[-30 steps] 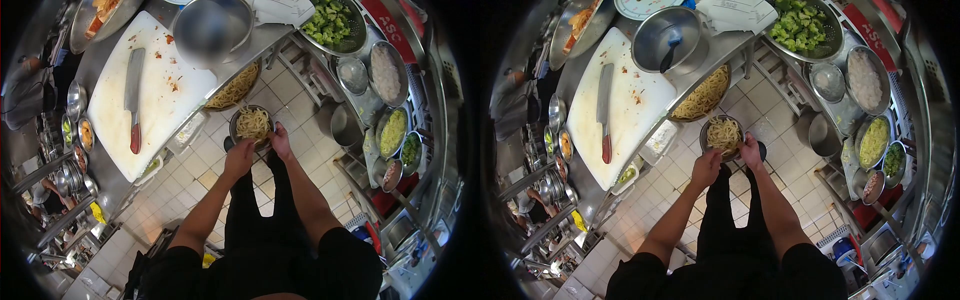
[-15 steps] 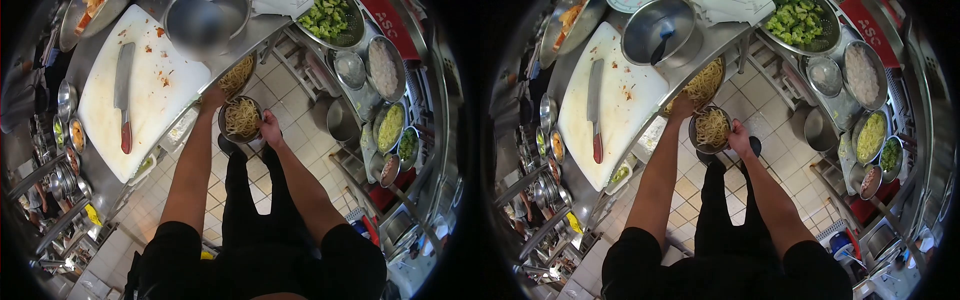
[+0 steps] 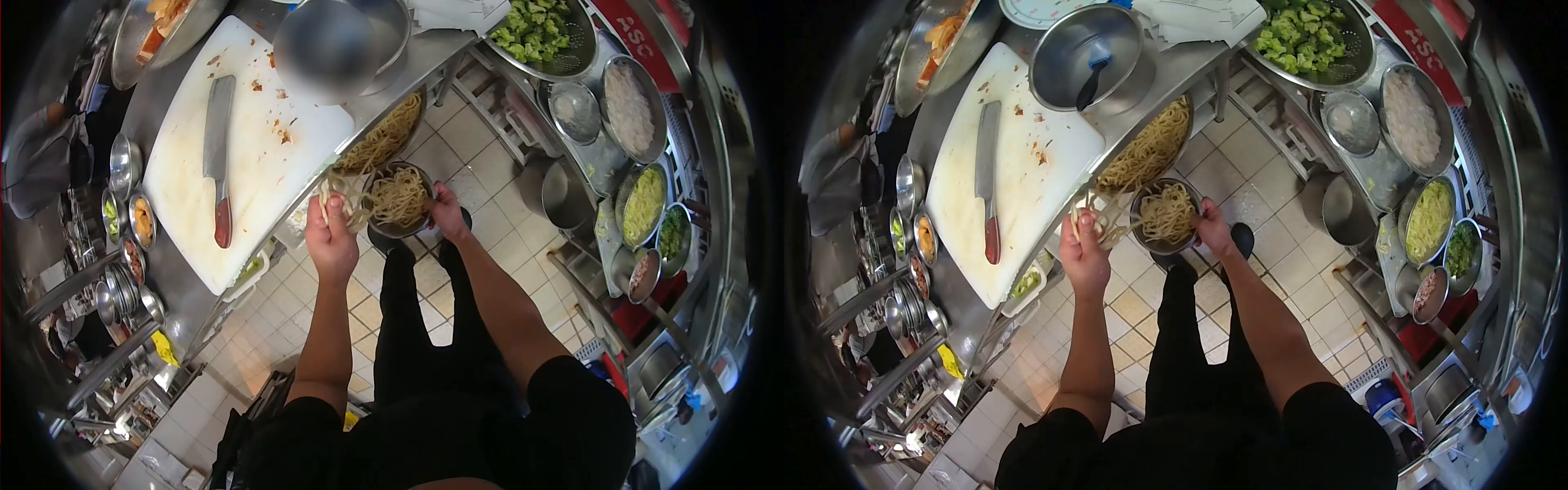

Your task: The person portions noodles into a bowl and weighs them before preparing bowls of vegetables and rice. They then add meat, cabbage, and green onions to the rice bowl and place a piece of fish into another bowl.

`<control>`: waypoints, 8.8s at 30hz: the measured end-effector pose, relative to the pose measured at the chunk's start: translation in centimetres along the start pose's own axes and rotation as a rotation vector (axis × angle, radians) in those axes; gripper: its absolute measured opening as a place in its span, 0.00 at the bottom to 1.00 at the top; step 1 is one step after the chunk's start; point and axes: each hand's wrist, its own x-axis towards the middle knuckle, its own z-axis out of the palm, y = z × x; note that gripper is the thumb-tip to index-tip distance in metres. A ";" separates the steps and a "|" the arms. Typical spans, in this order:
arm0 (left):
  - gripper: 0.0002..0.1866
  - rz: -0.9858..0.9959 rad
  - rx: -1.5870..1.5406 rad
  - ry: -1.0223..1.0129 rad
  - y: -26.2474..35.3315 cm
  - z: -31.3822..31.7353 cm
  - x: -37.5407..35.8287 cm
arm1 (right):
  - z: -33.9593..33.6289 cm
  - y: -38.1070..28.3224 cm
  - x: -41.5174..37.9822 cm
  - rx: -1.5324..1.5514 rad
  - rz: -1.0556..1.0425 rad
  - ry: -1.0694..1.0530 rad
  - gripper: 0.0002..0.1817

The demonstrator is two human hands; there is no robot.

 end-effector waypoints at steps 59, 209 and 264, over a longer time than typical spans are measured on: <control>0.14 0.406 0.345 -0.243 20.6 1.1 -4.3 | 1.7 -19.8 -12.0 -0.092 -0.138 -0.184 0.06; 0.11 0.404 -0.180 -0.125 30.5 -7.6 -11.8 | 6.2 -23.3 -14.7 -0.313 -0.014 -0.474 0.10; 0.06 -0.107 -0.568 1.041 -11.8 -100.4 -27.8 | 75.0 14.5 -30.2 -0.850 0.374 -0.864 0.18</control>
